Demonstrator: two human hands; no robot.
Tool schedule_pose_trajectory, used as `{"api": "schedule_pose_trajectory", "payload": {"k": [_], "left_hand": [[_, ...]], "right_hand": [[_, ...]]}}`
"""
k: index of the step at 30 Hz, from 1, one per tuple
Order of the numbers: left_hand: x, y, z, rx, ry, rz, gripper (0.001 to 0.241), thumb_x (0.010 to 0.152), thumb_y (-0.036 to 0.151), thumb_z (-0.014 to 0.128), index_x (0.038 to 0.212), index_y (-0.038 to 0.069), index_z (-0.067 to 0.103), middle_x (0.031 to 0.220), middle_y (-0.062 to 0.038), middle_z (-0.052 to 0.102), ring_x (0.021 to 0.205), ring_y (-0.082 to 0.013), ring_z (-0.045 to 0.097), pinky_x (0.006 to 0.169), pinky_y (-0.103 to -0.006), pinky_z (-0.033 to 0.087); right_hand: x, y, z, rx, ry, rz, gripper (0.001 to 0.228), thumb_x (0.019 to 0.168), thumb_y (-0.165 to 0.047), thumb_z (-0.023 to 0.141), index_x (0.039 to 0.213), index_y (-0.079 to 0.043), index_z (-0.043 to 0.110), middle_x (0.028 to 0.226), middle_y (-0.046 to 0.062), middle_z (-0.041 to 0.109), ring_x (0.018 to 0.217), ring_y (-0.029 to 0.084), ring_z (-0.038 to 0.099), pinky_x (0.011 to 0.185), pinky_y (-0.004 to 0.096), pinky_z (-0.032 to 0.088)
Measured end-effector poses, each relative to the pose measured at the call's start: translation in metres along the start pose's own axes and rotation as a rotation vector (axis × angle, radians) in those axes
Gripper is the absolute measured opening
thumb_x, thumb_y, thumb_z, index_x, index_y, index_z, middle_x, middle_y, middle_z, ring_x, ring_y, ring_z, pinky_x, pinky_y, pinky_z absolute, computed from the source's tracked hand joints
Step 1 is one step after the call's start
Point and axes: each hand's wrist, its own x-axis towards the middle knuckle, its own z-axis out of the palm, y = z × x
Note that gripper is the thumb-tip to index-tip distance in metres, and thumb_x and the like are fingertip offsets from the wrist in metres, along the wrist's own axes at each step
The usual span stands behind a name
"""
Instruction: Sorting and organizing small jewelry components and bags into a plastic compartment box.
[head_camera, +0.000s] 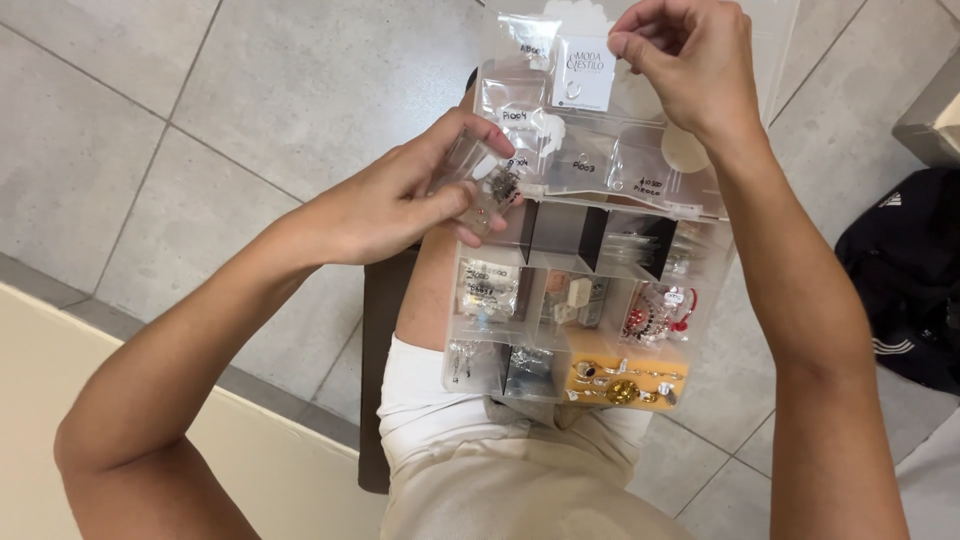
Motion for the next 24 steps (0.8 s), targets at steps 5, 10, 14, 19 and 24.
{"api": "schedule_pose_trajectory", "payload": {"k": [5, 10, 14, 19, 24], "left_hand": [[0.005, -0.005, -0.001, -0.011, 0.003, 0.023, 0.032, 0.102, 0.012, 0.038, 0.133, 0.014, 0.040, 0.118, -0.016, 0.064, 0.111, -0.0217, 0.077, 0.094, -0.0316, 0.068], [0.013, -0.013, 0.001, -0.041, -0.083, 0.153, 0.026, 0.105, 0.005, 0.040, 0.131, 0.010, 0.039, 0.120, -0.021, 0.066, 0.101, -0.0270, 0.078, 0.088, -0.0306, 0.070], [0.015, -0.001, 0.009, 0.070, -0.029, 0.078, 0.024, 0.105, 0.013, 0.046, 0.128, 0.017, 0.041, 0.107, -0.010, 0.076, 0.095, -0.0174, 0.080, 0.079, -0.0245, 0.070], [0.011, 0.005, 0.017, 0.201, 0.056, 0.060, 0.027, 0.099, 0.021, 0.061, 0.120, 0.018, 0.044, 0.106, -0.007, 0.081, 0.084, -0.0112, 0.083, 0.068, -0.0253, 0.072], [0.004, 0.008, 0.017, 0.156, 0.096, 0.106, 0.035, 0.096, 0.038, 0.060, 0.120, 0.015, 0.047, 0.095, -0.005, 0.077, 0.083, -0.0116, 0.081, 0.069, -0.0227, 0.069]], "right_hand": [[-0.014, -0.018, -0.005, -0.110, 0.042, -0.068, 0.014, 0.107, -0.002, 0.087, 0.115, -0.007, 0.076, 0.094, 0.003, 0.067, 0.080, 0.010, 0.059, 0.073, 0.024, 0.053], [-0.050, -0.070, -0.005, 0.128, -0.139, -0.141, 0.014, 0.115, -0.009, 0.065, 0.125, 0.000, 0.067, 0.111, 0.010, 0.060, 0.087, 0.014, 0.052, 0.078, 0.025, 0.046], [-0.062, -0.096, 0.002, 0.146, -0.232, -0.136, 0.013, 0.108, -0.010, 0.069, 0.118, -0.002, 0.071, 0.103, 0.010, 0.065, 0.084, 0.013, 0.057, 0.073, 0.024, 0.048], [-0.069, -0.110, 0.002, 0.183, -0.309, -0.010, 0.015, 0.095, -0.011, 0.079, 0.104, -0.003, 0.071, 0.096, 0.006, 0.070, 0.083, 0.012, 0.061, 0.079, 0.022, 0.053], [-0.082, -0.081, -0.014, 0.355, -0.287, -0.024, 0.012, 0.098, -0.007, 0.074, 0.107, -0.003, 0.067, 0.097, 0.007, 0.069, 0.082, 0.011, 0.065, 0.079, 0.019, 0.058]]}}
